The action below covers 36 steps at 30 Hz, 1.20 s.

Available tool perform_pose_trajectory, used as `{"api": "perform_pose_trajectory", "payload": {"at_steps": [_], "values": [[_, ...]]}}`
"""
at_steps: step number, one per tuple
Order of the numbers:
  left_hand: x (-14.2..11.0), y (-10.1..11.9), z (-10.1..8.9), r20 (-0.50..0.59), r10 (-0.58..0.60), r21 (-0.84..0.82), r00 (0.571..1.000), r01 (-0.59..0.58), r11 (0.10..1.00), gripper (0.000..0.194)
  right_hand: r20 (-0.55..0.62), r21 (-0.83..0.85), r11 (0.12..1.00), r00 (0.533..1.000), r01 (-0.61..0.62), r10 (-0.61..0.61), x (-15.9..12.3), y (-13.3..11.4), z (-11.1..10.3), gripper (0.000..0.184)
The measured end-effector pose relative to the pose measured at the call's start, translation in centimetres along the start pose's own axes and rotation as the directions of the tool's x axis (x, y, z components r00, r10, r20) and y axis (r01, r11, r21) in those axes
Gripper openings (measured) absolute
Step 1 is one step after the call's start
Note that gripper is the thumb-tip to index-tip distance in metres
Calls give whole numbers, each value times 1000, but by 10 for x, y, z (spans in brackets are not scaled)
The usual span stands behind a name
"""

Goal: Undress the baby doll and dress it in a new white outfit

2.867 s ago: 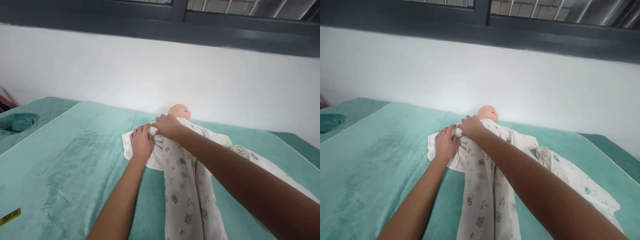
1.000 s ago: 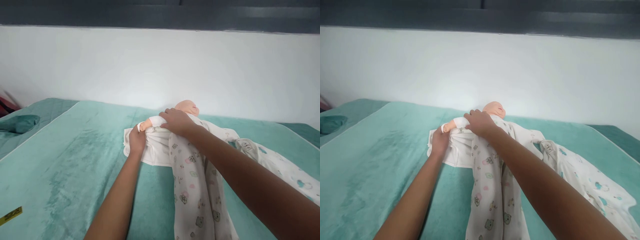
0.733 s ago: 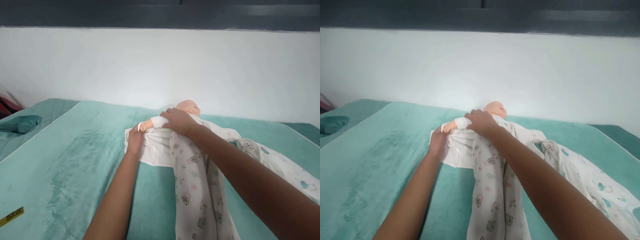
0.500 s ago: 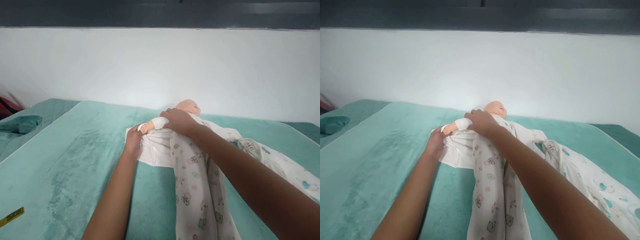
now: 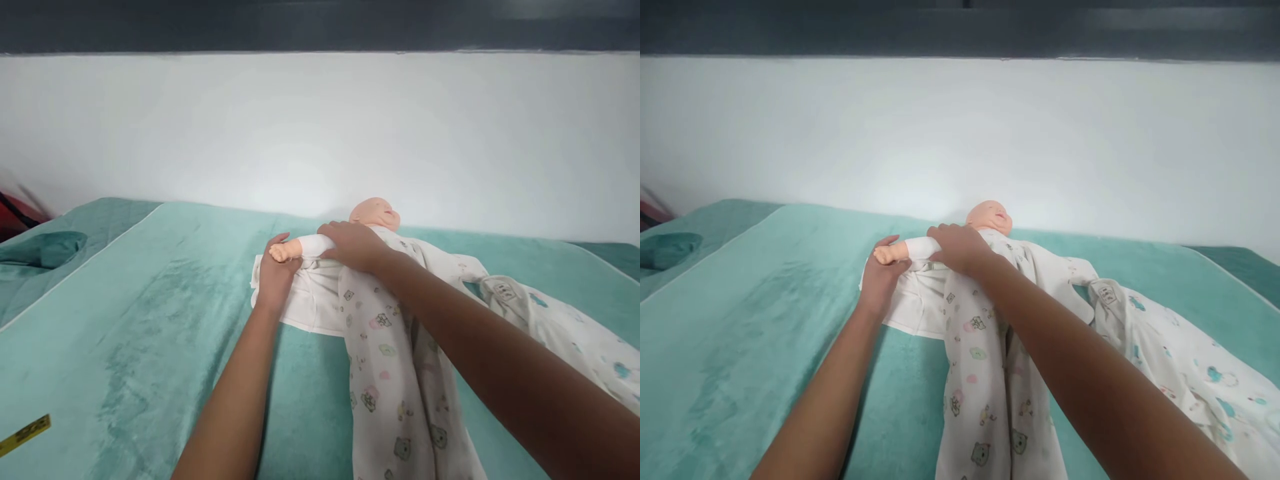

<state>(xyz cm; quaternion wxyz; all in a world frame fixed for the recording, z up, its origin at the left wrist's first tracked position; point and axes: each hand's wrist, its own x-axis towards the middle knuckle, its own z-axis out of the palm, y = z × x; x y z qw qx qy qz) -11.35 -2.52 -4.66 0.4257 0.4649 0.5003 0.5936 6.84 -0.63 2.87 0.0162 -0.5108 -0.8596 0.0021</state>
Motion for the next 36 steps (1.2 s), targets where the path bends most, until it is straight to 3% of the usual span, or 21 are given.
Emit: {"api": "perform_pose_trajectory", "payload": {"at_steps": [4, 9, 15, 21, 26, 29, 32, 33, 36], "values": [[-5, 6, 3, -45, -101, -185, 994, 91, 978, 66, -19, -71, 996, 999, -45, 44, 3, -4, 6, 29], [-3, -1, 2, -173, -157, -97, 972, 141, 985, 51, -10, -142, 986, 996, -89, 89, 6, -14, 13, 35], [0, -5, 0, -248, -195, -166, 949, 157, 974, 39, -44, -122, 975, 982, -187, 183, -6, -14, 11, 30], [-2, -3, 2, -292, -168, -202, 941, 111, 973, 34, -110, 15, 947, 941, -320, 320, -36, 2, 3, 27], [-4, -2, 3, -298, -161, -190, 941, 107, 976, 31, -209, 221, 926, 913, -305, 350, -64, 14, 3, 32], [-1, -8, 1, -297, -131, -81, 946, 112, 990, 25, -309, 448, 846, 838, -289, 450, -86, 36, 17, 36], [2, -17, -2, -286, -24, 171, 958, 76, 982, 22, -358, 577, 730, 690, -366, 629, -106, 70, 40, 42], [3, -19, -3, -270, 18, 255, 963, 54, 965, 24, -356, 567, 720, 670, -399, 651, -111, 81, 48, 44], [1, -19, -4, -215, 144, 476, 966, -25, 879, 27, -349, 475, 764, 704, -436, 619, -117, 104, 66, 43]]}}
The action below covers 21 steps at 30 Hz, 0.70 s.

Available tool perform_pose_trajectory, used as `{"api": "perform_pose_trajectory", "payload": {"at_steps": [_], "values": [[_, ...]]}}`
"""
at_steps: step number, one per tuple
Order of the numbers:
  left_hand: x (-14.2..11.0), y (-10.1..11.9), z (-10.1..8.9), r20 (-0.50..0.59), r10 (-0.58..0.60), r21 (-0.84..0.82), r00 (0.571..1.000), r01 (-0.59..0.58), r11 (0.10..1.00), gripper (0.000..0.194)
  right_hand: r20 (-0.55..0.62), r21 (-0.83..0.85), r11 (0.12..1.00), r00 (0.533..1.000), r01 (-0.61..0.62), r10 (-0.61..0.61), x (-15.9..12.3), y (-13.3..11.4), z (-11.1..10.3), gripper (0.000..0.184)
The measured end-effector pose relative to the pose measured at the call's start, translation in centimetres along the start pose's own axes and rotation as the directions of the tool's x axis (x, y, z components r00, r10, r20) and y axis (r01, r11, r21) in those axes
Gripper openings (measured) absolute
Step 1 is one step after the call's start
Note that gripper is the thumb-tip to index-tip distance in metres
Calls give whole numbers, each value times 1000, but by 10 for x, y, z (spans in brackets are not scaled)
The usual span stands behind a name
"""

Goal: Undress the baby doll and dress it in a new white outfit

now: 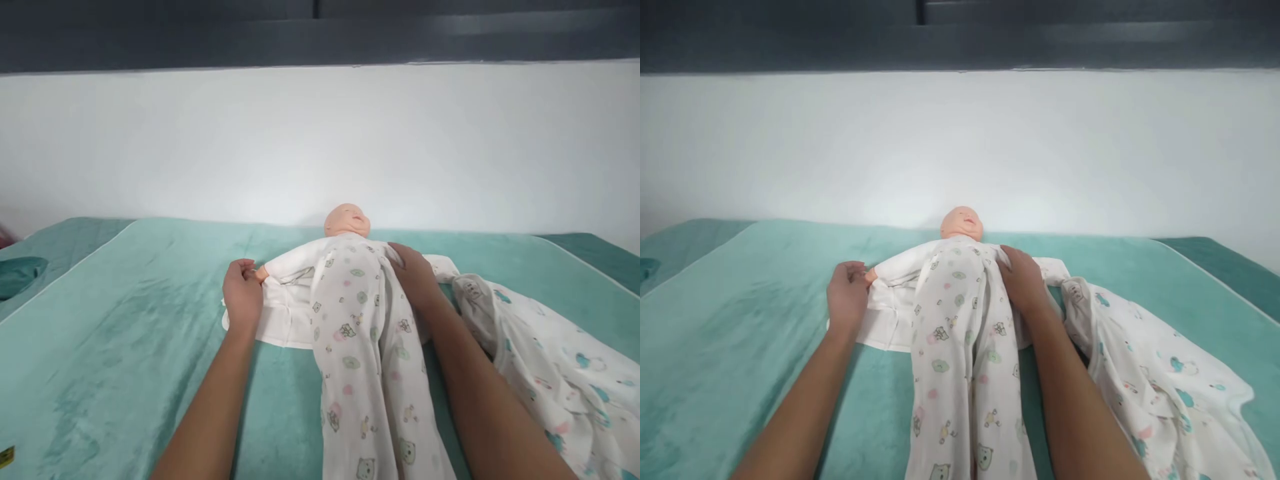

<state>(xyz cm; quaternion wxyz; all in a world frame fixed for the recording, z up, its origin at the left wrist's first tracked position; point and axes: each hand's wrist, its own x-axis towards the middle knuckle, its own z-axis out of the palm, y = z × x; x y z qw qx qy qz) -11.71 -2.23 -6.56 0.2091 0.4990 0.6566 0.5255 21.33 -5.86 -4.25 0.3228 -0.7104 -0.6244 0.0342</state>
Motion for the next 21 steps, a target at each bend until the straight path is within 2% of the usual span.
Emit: {"api": "perform_pose_trajectory", "payload": {"at_steps": [3, 6, 9, 11, 14, 16, 18, 21], "values": [[-8, 11, -4, -34, 197, 200, 980, -186, 962, 24, -40, -81, 997, 999, -3, 0, 2, 6, 5, 41], [-23, 34, -3, -2, 398, 264, 918, -383, 885, 25, -138, -123, 990, 989, -72, 54, 3, 3, 5, 40], [-42, 70, 13, 154, 524, 196, 838, -546, 815, 26, -209, -87, 986, 971, -140, 119, 3, 2, 4, 40], [-53, 99, 32, 346, 595, 108, 726, -660, 743, 26, -226, -58, 982, 961, -180, 163, 3, 3, 3, 40], [-64, 143, 71, 630, 570, 71, 527, -770, 634, 27, -223, -51, 969, 949, -241, 224, 4, 3, 2, 38], [-67, 166, 98, 742, 485, 175, 463, -832, 527, 29, -208, -63, 960, 945, -272, 254, 4, 4, 2, 37], [-70, 182, 122, 860, 330, 242, 389, -880, 408, 28, -188, -78, 956, 946, -282, 264, 5, 5, 1, 36], [-73, 193, 149, 929, 154, 273, 338, -903, 333, 25, -151, -96, 957, 954, -274, 259, 5, 6, 0, 36]]}}
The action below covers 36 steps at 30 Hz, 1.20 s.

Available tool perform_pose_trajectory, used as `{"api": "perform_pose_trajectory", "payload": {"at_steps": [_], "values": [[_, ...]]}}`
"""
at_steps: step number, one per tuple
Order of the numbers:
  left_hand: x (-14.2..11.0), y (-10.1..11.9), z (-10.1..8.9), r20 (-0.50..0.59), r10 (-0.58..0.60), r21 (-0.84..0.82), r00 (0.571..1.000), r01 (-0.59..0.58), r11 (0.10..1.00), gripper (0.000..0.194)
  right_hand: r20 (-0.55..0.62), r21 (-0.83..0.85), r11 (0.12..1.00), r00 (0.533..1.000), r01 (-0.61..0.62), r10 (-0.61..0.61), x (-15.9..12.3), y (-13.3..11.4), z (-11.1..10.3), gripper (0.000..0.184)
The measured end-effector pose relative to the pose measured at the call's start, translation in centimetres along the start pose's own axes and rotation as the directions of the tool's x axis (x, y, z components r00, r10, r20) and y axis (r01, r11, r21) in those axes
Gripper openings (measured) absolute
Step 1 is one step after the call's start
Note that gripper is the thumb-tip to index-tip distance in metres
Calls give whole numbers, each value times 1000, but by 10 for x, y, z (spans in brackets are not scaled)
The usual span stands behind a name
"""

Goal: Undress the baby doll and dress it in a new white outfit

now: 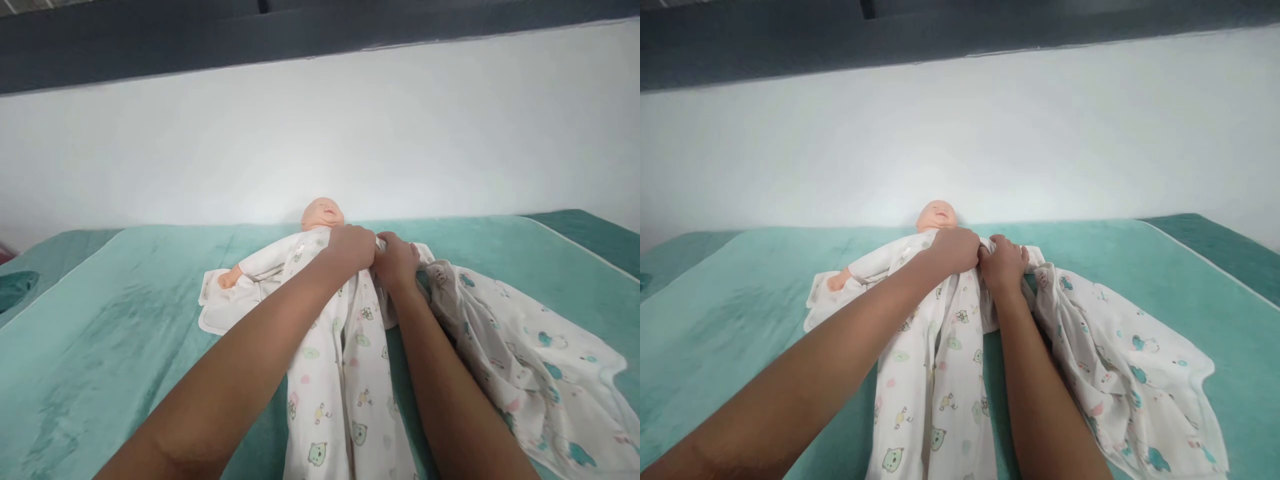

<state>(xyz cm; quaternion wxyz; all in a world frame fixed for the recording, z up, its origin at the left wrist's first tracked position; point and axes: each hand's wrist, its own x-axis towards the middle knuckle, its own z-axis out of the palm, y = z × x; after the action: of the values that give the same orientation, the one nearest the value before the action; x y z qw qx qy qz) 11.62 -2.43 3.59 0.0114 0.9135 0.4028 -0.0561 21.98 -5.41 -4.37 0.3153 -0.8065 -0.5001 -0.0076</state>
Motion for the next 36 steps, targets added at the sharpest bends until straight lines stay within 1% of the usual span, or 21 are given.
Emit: {"api": "perform_pose_trajectory", "payload": {"at_steps": [4, 8, 11, 15, 17, 21, 23, 26, 29, 31, 32, 34, 36], "values": [[23, 7, 5, 104, -8, 17, 995, 6, 1000, 28, 42, -20, 1000, 999, 12, -11, 2, 2, 0, 35], [41, 7, 10, 213, -40, 41, 976, 32, 999, 31, 43, -16, 1000, 999, 19, -18, 3, 2, 0, 32], [45, 5, 9, 237, -36, 42, 971, 27, 999, 35, 26, 13, 1000, 999, 23, -23, 2, 1, -1, 29], [31, -2, 1, 203, 6, 18, 979, -9, 1000, 39, -19, 95, 995, 1000, -12, 14, 0, -3, -4, 27], [22, -9, -5, 167, 22, 1, 986, -23, 1000, 37, -49, 150, 989, 998, -20, 28, 0, -5, -5, 27], [6, -25, -18, 94, 36, -28, 995, -33, 999, 25, -115, 259, 965, 990, -48, 80, 4, -4, -6, 26], [1, -35, -24, 97, 32, -31, 995, -30, 999, 18, -138, 309, 949, 984, -65, 113, 7, -1, -6, 26], [-9, -52, -33, 83, 0, -31, 997, 3, 1000, 12, -143, 399, 912, 977, -92, 161, 12, 3, -6, 26], [-24, -65, -42, 53, -54, -41, 997, 56, 998, 13, -132, 523, 841, 962, -139, 240, 16, 8, -4, 26], [-34, -71, -46, 45, -93, -62, 995, 96, 993, 17, -116, 640, 750, 943, -168, 311, 17, 12, -2, 26], [-38, -72, -47, 38, -108, -74, 993, 111, 991, 19, -103, 709, 683, 932, -176, 347, 18, 14, 0, 26], [-44, -74, -47, 12, -113, -91, 994, 114, 989, 22, -72, 839, 517, 905, -173, 419, 19, 18, 4, 25], [-47, -74, -45, -18, -92, -102, 996, 90, 991, 23, -44, 912, 378, 882, -156, 469, 20, 22, 9, 22]]}}
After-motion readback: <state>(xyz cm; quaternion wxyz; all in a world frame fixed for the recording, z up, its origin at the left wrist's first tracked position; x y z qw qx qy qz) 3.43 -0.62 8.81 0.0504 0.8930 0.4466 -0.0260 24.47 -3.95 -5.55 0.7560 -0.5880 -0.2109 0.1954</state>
